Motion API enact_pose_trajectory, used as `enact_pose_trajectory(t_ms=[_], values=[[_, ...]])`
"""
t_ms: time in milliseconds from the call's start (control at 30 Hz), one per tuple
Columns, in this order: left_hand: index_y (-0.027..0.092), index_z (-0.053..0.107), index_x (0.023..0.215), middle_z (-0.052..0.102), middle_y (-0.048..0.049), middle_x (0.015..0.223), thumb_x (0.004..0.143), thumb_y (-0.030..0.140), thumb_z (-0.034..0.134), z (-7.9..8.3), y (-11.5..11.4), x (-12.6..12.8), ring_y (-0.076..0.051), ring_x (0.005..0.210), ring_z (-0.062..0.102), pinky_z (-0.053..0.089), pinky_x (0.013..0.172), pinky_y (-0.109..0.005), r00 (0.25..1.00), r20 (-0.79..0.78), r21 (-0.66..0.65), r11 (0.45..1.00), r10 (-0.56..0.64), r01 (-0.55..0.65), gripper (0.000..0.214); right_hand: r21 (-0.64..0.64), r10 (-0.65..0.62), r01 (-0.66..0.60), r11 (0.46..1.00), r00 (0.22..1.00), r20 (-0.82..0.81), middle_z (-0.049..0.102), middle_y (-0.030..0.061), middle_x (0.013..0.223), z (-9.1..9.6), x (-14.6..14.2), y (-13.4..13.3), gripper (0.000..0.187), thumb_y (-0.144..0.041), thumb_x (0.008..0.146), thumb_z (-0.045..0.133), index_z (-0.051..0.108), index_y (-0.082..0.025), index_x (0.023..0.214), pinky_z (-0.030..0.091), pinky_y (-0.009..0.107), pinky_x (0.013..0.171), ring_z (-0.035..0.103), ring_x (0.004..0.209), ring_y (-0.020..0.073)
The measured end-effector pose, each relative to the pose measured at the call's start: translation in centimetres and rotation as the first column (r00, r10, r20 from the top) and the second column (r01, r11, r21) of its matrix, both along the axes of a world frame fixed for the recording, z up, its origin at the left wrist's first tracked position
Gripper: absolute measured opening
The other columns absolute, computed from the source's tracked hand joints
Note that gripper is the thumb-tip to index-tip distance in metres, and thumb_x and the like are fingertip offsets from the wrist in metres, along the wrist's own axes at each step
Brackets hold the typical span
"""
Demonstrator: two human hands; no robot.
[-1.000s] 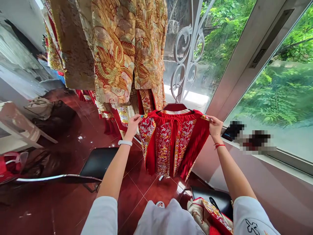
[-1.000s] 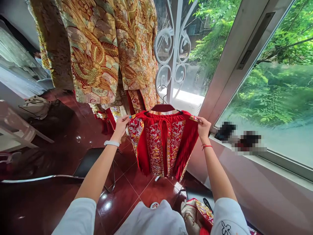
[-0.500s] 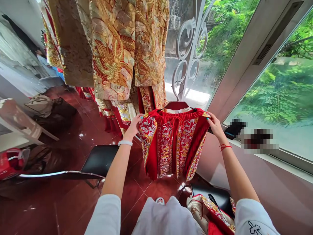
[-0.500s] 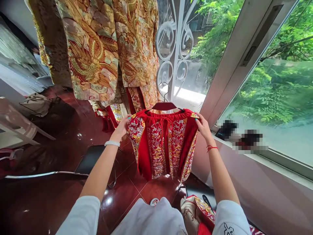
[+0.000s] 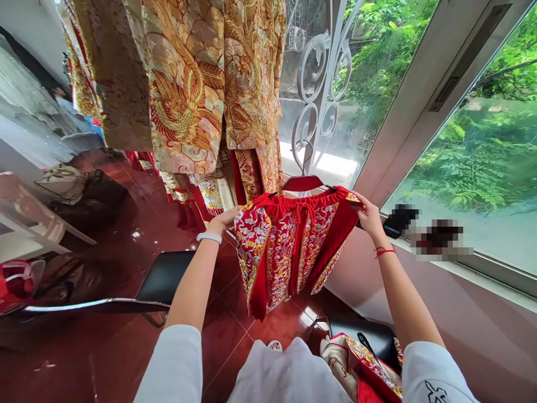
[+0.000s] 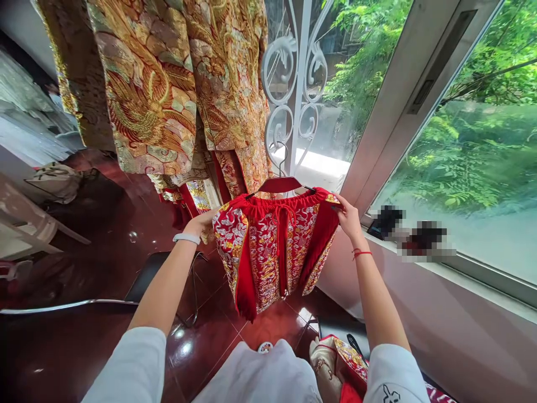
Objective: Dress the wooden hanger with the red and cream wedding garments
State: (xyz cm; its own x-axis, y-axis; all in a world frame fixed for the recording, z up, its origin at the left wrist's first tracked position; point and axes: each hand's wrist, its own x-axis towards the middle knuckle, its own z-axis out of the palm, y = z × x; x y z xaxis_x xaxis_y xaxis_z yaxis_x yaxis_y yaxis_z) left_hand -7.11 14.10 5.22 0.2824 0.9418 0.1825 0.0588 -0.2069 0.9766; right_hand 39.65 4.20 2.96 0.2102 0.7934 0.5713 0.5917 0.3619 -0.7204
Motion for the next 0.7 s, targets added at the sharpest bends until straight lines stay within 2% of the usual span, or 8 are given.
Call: enact_pose_trajectory(t_ms=[100,200,267,333,400,533,600,700], values=[[0.018,0.076,0.086,0.073,-0.0063,0.080,0.063,0.037,0.085,2.0,-0.6,0.0,-0.025,0.078,0.067,0.057,0.075,-0.038,0.977,-0.044,0.087,0.975,0.209,-0.204,0.032,-0.023,-0.020,0.022,0.999,0.995,0.099,0.074,0.0072,0.122,0.4,0.9,-0.3,0.057,-0.020,0.080,0.052,0.066,-0.018,0.135,0.053,0.042,0.100,0.069,0.110,0.0268],[0.018,0.075,0.088,0.071,-0.0063,0.088,0.079,0.034,0.074,3.9,-2.8,0.0,-0.023,0.082,0.066,0.055,0.083,-0.038,0.867,-0.015,0.371,0.808,0.498,-0.458,0.019,-0.072,-0.010,0.020,0.997,0.990,0.142,0.076,0.0074,0.115,0.8,2.1,-0.3,0.054,-0.024,0.081,0.053,0.068,-0.015,0.132,0.055,0.041,0.096,0.071,0.105,0.0273],[0.020,0.074,0.090,0.071,-0.0064,0.098,0.085,0.031,0.068,4.1,-4.9,0.2,-0.025,0.093,0.065,0.052,0.092,-0.038,0.808,-0.024,0.531,0.692,0.589,-0.489,0.013,-0.105,0.015,-0.002,0.994,0.991,0.131,0.077,0.0072,0.113,0.9,2.9,-0.2,0.053,-0.027,0.081,0.056,0.069,-0.015,0.130,0.056,0.041,0.094,0.072,0.101,0.0272],[0.022,0.073,0.091,0.071,-0.0067,0.102,0.089,0.029,0.064,3.1,-7.1,0.5,-0.026,0.101,0.064,0.050,0.097,-0.039,0.760,-0.037,0.609,0.617,0.649,-0.498,0.012,-0.134,0.053,-0.037,0.990,0.992,0.119,0.077,0.0065,0.113,1.1,3.3,-0.2,0.051,-0.029,0.080,0.058,0.071,-0.016,0.128,0.057,0.042,0.093,0.072,0.098,0.0273],[0.021,0.072,0.097,0.070,-0.0086,0.106,0.093,0.030,0.057,1.2,-9.0,0.9,-0.027,0.105,0.064,0.048,0.100,-0.041,0.735,-0.053,0.614,0.603,0.676,-0.510,0.018,-0.147,0.081,-0.063,0.987,0.990,0.116,0.076,0.0055,0.115,1.2,3.6,-0.3,0.049,-0.030,0.081,0.059,0.072,-0.017,0.126,0.058,0.042,0.091,0.072,0.098,0.0274],[0.021,0.064,0.123,0.064,-0.0117,0.121,0.093,0.038,0.057,-2.2,-10.1,1.0,-0.028,0.116,0.061,0.046,0.104,-0.041,0.778,-0.089,0.577,0.669,0.622,-0.469,0.035,-0.182,0.124,-0.100,0.978,0.985,0.124,0.078,0.0048,0.109,1.7,4.1,-0.3,0.045,-0.032,0.083,0.058,0.075,-0.017,0.121,0.060,0.041,0.086,0.072,0.094,0.0272],[0.022,0.063,0.122,0.063,-0.0105,0.120,0.089,0.042,0.063,-2.8,-9.3,0.8,-0.028,0.116,0.060,0.047,0.103,-0.040,0.802,-0.085,0.572,0.688,0.592,-0.447,0.038,-0.209,0.154,-0.129,0.969,0.982,0.106,0.078,0.0058,0.107,1.8,4.1,0.0,0.042,-0.034,0.083,0.058,0.077,-0.017,0.117,0.060,0.042,0.086,0.073,0.092,0.0274],[0.022,0.065,0.107,0.065,-0.0074,0.106,0.088,0.040,0.064,-2.7,-7.6,1.0,-0.025,0.103,0.062,0.049,0.095,-0.037,0.786,-0.043,0.550,0.672,0.616,-0.497,0.026,-0.175,0.132,-0.122,0.977,0.990,0.048,0.078,0.0074,0.107,1.3,3.6,0.7,0.040,-0.033,0.083,0.055,0.077,-0.018,0.113,0.058,0.044,0.091,0.072,0.098,0.0278]])
